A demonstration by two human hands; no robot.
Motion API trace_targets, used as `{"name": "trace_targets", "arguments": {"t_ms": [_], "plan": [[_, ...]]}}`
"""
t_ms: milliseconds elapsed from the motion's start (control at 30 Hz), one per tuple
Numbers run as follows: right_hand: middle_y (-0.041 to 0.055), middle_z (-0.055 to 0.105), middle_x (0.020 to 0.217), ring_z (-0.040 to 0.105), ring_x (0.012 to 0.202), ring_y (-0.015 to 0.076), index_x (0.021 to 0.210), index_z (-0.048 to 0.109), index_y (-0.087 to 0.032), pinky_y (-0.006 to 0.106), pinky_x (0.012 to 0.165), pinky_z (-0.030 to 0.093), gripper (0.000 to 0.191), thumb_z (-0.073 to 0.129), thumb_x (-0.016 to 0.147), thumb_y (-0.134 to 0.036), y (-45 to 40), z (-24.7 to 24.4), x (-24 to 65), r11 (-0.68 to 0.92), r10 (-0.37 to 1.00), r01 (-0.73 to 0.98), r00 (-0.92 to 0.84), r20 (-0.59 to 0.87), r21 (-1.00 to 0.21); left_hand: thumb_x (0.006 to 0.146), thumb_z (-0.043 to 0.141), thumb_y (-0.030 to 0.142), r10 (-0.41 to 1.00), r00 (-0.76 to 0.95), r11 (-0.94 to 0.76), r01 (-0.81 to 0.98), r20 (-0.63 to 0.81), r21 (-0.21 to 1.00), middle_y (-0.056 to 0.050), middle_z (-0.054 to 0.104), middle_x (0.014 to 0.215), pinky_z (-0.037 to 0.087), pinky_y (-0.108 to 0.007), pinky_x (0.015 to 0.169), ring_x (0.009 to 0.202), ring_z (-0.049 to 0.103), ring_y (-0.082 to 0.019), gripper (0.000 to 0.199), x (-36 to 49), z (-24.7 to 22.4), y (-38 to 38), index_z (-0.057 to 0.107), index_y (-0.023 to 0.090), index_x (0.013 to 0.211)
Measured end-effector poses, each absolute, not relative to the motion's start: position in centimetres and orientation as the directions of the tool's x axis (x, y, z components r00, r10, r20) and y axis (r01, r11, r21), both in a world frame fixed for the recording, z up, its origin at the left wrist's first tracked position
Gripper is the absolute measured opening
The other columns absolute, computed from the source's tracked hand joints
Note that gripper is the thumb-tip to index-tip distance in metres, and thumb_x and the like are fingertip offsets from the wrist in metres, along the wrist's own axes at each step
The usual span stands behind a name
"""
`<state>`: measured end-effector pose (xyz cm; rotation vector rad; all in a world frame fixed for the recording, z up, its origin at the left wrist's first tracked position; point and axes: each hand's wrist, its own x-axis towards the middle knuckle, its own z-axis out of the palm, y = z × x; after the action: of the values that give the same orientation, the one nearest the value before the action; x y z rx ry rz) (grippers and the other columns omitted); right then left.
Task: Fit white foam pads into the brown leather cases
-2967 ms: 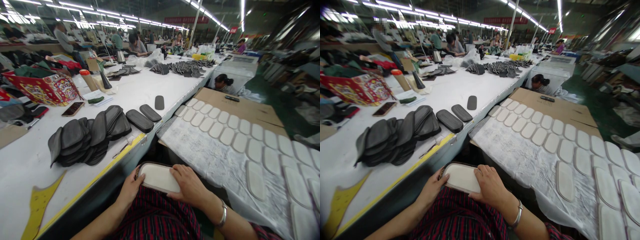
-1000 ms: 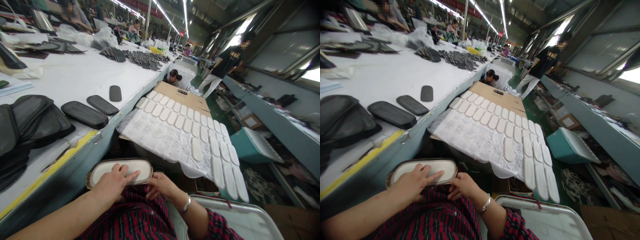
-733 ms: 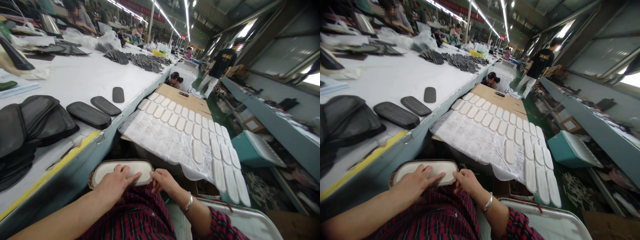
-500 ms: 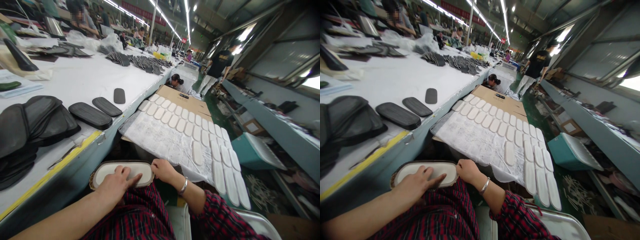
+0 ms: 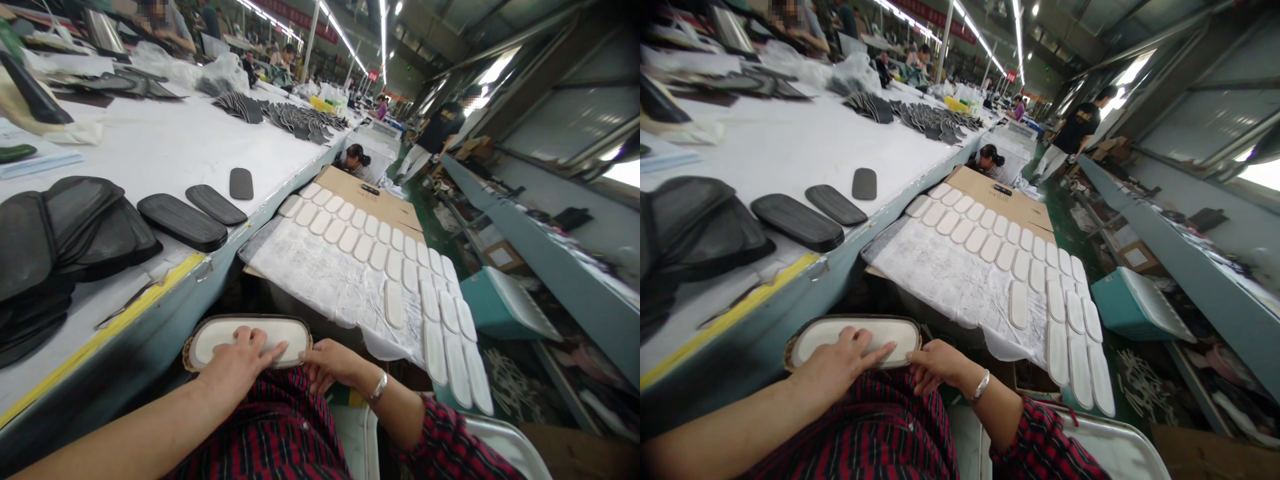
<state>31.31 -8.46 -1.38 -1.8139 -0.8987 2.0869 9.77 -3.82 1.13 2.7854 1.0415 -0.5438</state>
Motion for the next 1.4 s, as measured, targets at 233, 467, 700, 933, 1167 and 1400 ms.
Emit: {"name": "trace_targets", "arguments": {"t_ms": [233,467,700,933,1167,1400], "plan": [[-0.0045,0.051,0.051,0.056,0.043,0.011,0.068,0.052,-0.013,0.019,0.04,0.047,0.036,0.067,0.068,-0.045,-9.1,-1.0,31.0,-0.749,0.637,0.043,-0.228,-0.737,-0.661,0.074,0.057,0.011,0.582,0.72,-0.768,0.64,-0.378,0.036,-0.014,0.046,0.111,0.051,-0.038,0.054,0.098,0.043,-0.036,0.077,9.7,1.5,-3.2,0.024,0.045,0.136],[-0.0012,0.052,0.051,0.055,0.043,0.0127,0.073,0.056,-0.01,0.023,0.042,0.045,0.048,0.057,0.076,-0.059,-9.0,-3.1,33.3,-0.73,0.667,-0.124,-0.344,-0.661,-0.672,0.055,0.079,0.024,0.559,0.728,-0.776,0.628,-0.397,0.058,-0.012,0.046,0.11,0.051,-0.036,0.059,0.098,0.043,-0.034,0.099,9.8,1.9,-3.1,0.025,0.045,0.135],[-0.0084,0.038,0.052,0.037,0.04,0.0036,0.066,0.041,-0.017,0.017,0.04,0.031,0.049,0.07,0.065,-0.057,-9.5,-7.7,32.1,-0.567,0.823,-0.451,-0.268,-0.501,-0.69,0.04,0.085,0.036,0.548,0.721,-0.776,0.627,-0.423,0.063,-0.014,0.043,0.11,0.05,-0.04,0.06,0.098,0.042,-0.037,0.113,10.2,1.6,-2.8,0.025,0.043,0.136],[-0.0092,0.038,0.042,0.04,0.033,0.0055,0.058,0.038,-0.018,0.018,0.034,0.033,0.058,0.068,0.058,-0.067,-8.6,-8.6,30.9,-0.525,0.85,-0.392,-0.188,-0.493,-0.755,0.04,0.084,0.04,0.56,0.699,-0.765,0.642,-0.444,0.046,-0.017,0.043,0.113,0.05,-0.044,0.059,0.099,0.042,-0.039,0.114,10.2,1.9,-2.9,0.023,0.041,0.137],[0.0007,0.057,0.05,0.059,0.042,0.0143,0.065,0.052,-0.012,0.018,0.035,0.043,0.044,0.069,0.067,-0.052,-7.2,-4.2,32.9,-0.647,0.755,-0.07,-0.197,-0.625,-0.76,0.043,0.084,0.037,0.567,0.674,-0.74,0.669,-0.474,0.066,-0.019,0.046,0.113,0.049,-0.047,0.059,0.099,0.043,-0.041,0.109,11.1,2.9,-3.0,0.028,0.039,0.136],[-0.0018,0.056,0.052,0.061,0.044,0.0136,0.069,0.049,-0.014,0.018,0.037,0.045,0.029,0.053,0.084,-0.039,-6.8,-2.6,32.0,-0.701,0.668,0.287,-0.057,-0.742,-0.653,0.051,0.076,0.053,0.652,0.694,-0.491,0.694,-0.306,0.527,-0.015,0.045,0.128,0.035,-0.06,0.092,0.118,0.038,-0.041,0.103,6.6,3.5,-3.7,0.025,0.035,0.139]]}}
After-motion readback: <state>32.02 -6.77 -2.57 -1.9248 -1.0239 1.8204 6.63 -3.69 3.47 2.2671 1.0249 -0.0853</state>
